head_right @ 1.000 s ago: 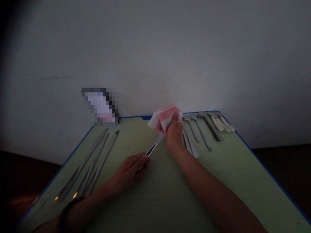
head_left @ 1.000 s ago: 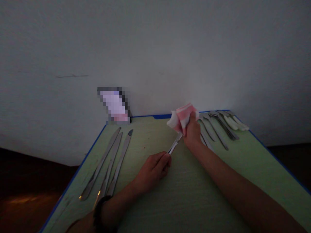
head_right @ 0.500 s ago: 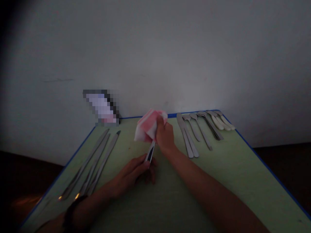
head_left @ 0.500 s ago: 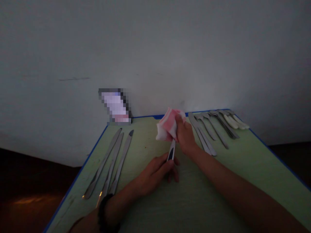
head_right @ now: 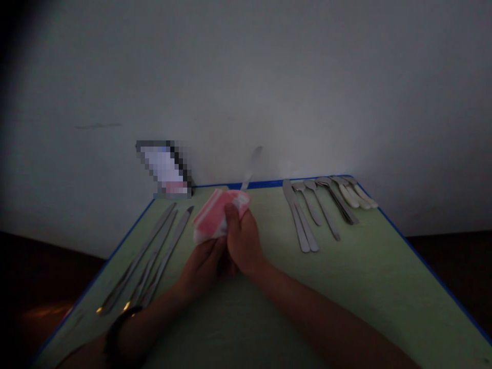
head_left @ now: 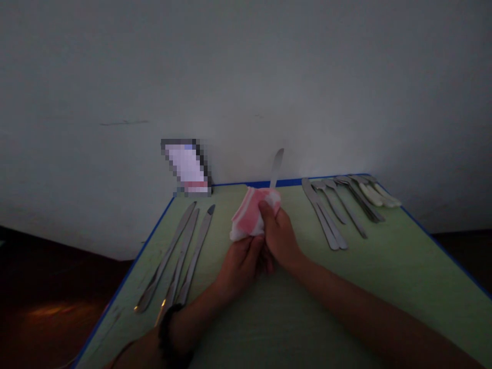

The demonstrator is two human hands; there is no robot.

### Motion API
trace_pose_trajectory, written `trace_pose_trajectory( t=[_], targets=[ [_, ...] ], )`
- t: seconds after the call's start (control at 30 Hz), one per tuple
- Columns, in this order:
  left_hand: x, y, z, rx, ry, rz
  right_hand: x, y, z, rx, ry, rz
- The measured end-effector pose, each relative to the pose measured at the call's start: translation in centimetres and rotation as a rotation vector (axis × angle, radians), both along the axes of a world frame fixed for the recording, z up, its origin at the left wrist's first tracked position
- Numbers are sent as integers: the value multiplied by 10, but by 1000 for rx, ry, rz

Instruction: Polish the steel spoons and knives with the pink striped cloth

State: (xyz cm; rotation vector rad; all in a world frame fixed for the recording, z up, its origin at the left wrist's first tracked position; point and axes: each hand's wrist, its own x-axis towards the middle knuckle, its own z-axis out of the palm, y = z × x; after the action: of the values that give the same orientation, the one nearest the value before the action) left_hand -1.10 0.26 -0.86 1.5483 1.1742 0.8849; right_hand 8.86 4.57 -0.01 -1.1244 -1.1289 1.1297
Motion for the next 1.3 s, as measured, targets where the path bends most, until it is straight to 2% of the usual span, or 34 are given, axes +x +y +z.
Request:
trace_pose_trajectory(
  t=[0.13, 0.27, 0.33, 0.43, 0.5, 0.6, 0.67, 0.73, 0.8, 0.9, 0.97, 1.13, 1.3],
  targets=[
    [-2, 1, -2, -16, 26, -7, -6, -9, -1, -16, 95, -20],
    [-3, -1, 5, 61, 117, -118, 1, 1, 7, -38, 101, 6],
    [-3, -5, 10, 75, 171, -221, 12, 14, 14, -13, 101, -47],
    [-2, -9, 15, 52, 241, -385, 34, 39, 21, 16, 210, -185],
    [-2, -11, 18, 39, 265, -434, 47, 53, 24, 15, 281, -249],
    [0, -10, 18, 15, 221, -468, 55, 60, 23, -2, 251, -328],
    [1, -9, 15, -48, 78, -452, 49, 53, 21, 8, 206, -351],
    [4, -8, 11, -151, -118, -351, 37, 40, 19, 39, 139, -318],
    [6, -7, 7, -246, -224, -217, 24, 26, 17, 65, 30, -222],
    [8, -5, 6, -255, -141, -88, 13, 14, 19, 67, -67, -145],
    [8, -4, 8, -202, -41, -71, 17, 17, 21, 59, -87, -174],
    [6, -6, 12, -104, 98, -140, 44, 42, 25, 98, -44, -318],
    [5, -10, 11, -150, 66, -172, 52, 47, 26, 112, -44, -402]
  ],
)
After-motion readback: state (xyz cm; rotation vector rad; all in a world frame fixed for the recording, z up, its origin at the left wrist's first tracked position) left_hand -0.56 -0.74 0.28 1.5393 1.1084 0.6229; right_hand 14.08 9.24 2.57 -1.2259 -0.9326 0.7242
